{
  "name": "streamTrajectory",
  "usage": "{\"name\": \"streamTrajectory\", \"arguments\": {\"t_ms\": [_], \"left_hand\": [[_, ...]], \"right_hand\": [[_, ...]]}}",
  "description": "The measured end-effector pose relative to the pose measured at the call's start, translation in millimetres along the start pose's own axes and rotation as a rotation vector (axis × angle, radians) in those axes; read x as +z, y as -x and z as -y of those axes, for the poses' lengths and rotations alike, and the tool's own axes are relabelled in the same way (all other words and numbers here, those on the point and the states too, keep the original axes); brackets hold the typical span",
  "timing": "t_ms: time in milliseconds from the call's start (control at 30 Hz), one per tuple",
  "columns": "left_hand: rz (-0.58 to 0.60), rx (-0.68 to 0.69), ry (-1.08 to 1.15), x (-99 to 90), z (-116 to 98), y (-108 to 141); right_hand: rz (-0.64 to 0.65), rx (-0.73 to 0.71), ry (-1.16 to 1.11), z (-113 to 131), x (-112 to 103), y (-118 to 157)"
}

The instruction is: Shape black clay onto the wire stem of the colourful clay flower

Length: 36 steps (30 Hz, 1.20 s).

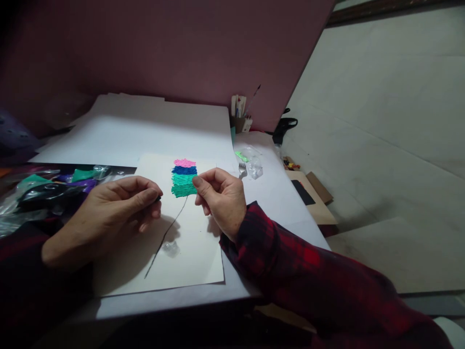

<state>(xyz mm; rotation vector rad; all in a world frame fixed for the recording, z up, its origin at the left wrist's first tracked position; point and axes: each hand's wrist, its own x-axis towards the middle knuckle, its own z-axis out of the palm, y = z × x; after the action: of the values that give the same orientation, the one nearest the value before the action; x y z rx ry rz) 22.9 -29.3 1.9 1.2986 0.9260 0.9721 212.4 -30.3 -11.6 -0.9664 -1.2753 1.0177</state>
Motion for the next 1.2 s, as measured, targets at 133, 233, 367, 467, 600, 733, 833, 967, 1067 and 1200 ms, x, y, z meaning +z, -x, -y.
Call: {"name": "streamTrajectory", "arguments": {"t_ms": [133,233,367,467,600,733,833,967,1067,1200], "left_hand": [[-0.015,0.018,0.006,-1.3,2.0,0.6],[-0.035,0.008,0.043,-1.5,2.7,-0.5],[-0.073,0.012,-0.027,-1.9,1.9,-1.9],[-0.066,0.005,-0.086,-1.6,1.5,-1.9],[-0.051,0.003,-0.063,-0.3,1.9,-1.3],[-0.006,0.002,0.02,0.3,2.9,-0.9],[0.021,0.01,0.008,0.8,2.2,0.3],[0.007,0.016,-0.018,2.6,0.7,1.8],[0.008,0.002,0.0,3.5,0.3,1.4],[0.0,-0.009,0.012,3.5,-2.2,1.3]], "right_hand": [[0.006,0.0,0.001,0.7,0.3,0.4],[0.011,0.002,-0.002,0.8,0.4,0.5],[0.021,-0.003,-0.005,0.5,0.4,0.7],[0.027,-0.002,-0.002,0.5,0.4,0.7],[0.027,0.006,-0.003,0.6,0.9,0.8],[0.036,0.003,-0.006,0.5,1.1,1.1],[0.038,0.004,-0.004,0.6,1.0,1.2],[0.044,0.003,-0.002,1.0,0.7,1.2],[0.053,0.002,0.006,1.6,0.7,2.0],[0.066,0.01,0.021,2.8,1.1,2.9]]}}
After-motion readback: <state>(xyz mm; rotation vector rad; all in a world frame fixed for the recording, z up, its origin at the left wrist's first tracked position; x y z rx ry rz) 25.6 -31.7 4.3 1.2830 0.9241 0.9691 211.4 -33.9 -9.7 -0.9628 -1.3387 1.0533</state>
